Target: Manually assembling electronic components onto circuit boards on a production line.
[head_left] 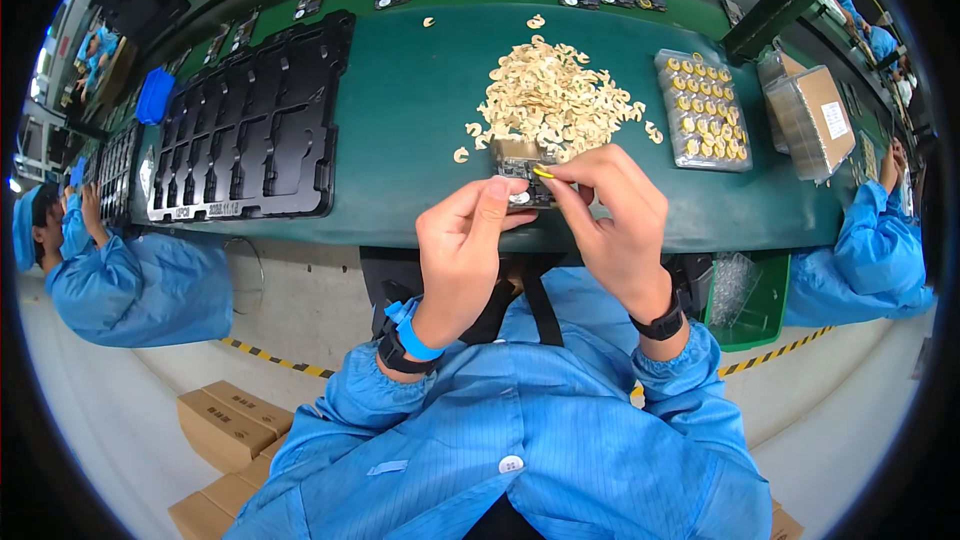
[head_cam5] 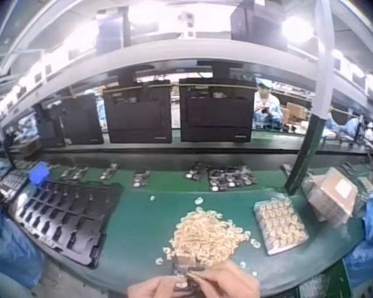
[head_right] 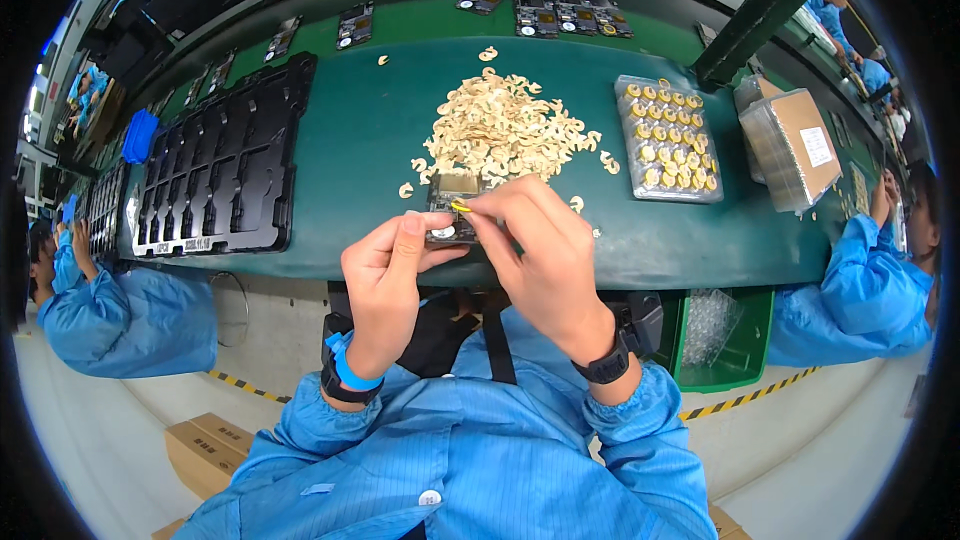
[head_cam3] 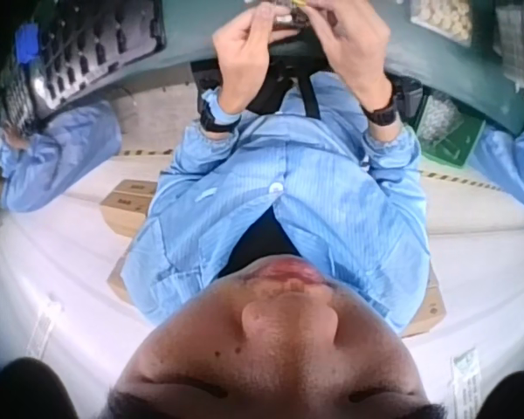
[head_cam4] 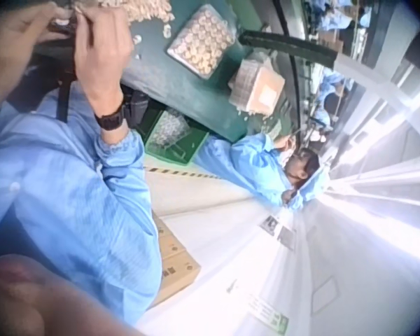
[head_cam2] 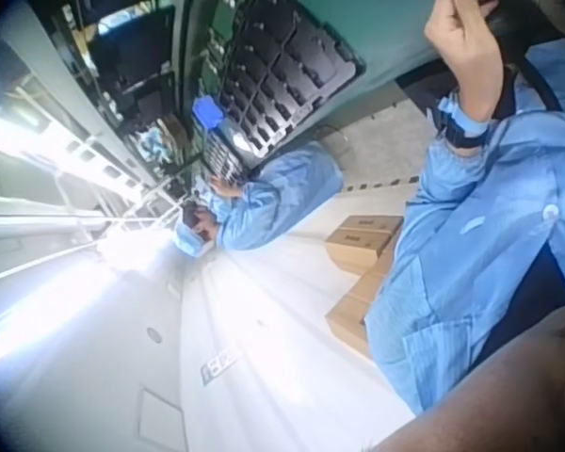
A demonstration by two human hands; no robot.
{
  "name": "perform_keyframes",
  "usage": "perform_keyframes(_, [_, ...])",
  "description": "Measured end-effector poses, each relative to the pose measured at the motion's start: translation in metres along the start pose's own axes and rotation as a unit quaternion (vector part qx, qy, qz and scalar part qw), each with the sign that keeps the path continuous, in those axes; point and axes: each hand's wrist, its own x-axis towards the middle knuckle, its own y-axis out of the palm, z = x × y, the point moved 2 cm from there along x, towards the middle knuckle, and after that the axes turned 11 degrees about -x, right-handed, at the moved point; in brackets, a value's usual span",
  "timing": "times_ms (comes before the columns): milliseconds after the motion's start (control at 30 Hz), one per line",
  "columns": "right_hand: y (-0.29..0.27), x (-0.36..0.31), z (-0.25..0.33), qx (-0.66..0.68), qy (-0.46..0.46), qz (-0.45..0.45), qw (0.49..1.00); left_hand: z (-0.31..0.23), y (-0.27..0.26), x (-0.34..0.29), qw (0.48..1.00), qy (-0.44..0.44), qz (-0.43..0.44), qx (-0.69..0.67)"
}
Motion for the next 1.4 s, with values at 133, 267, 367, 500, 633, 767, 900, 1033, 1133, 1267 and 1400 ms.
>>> perform_keyframes(133, [0.002,-0.007,0.002,-0.101,-0.140,-0.050,0.984,0.003,0.004,-0.003,1.000,0.005,0.011,-0.021])
perform_keyframes(267, [-0.001,-0.011,0.007,-0.087,-0.135,-0.035,0.986,-0.004,0.001,-0.006,0.999,0.015,0.026,0.034])
perform_keyframes(367, [-0.003,-0.013,0.000,-0.017,-0.093,-0.028,0.995,-0.004,0.001,-0.007,0.999,0.023,0.021,0.030])
perform_keyframes(500, [-0.012,-0.012,0.002,0.020,-0.010,-0.015,1.000,0.000,-0.001,-0.006,1.000,0.021,0.011,0.008])
perform_keyframes(633, [-0.026,-0.008,-0.054,-0.112,0.246,0.016,0.962,0.002,-0.006,-0.003,0.999,0.032,0.012,0.029])
perform_keyframes(767, [-0.034,0.005,-0.053,-0.194,0.122,0.001,0.973,0.001,-0.007,-0.003,0.997,0.035,0.012,0.071])
perform_keyframes(900, [-0.035,0.002,-0.012,-0.078,0.145,0.026,0.986,0.000,-0.006,-0.004,0.995,0.033,0.036,0.086])
perform_keyframes(1033, [-0.024,0.006,0.002,0.066,0.131,0.087,0.985,0.000,-0.005,-0.003,0.989,0.054,0.045,0.132])
perform_keyframes(1133, [-0.019,0.005,0.001,0.096,0.110,0.129,0.981,-0.005,-0.004,-0.005,0.984,0.049,0.064,0.159])
perform_keyframes(1267, [-0.016,-0.004,-0.004,0.106,0.119,0.176,0.971,-0.003,-0.011,-0.006,0.977,0.040,0.096,0.187])
perform_keyframes(1400, [-0.025,-0.005,-0.004,0.252,0.313,0.167,0.900,-0.004,-0.005,-0.008,0.987,0.026,0.080,0.136])
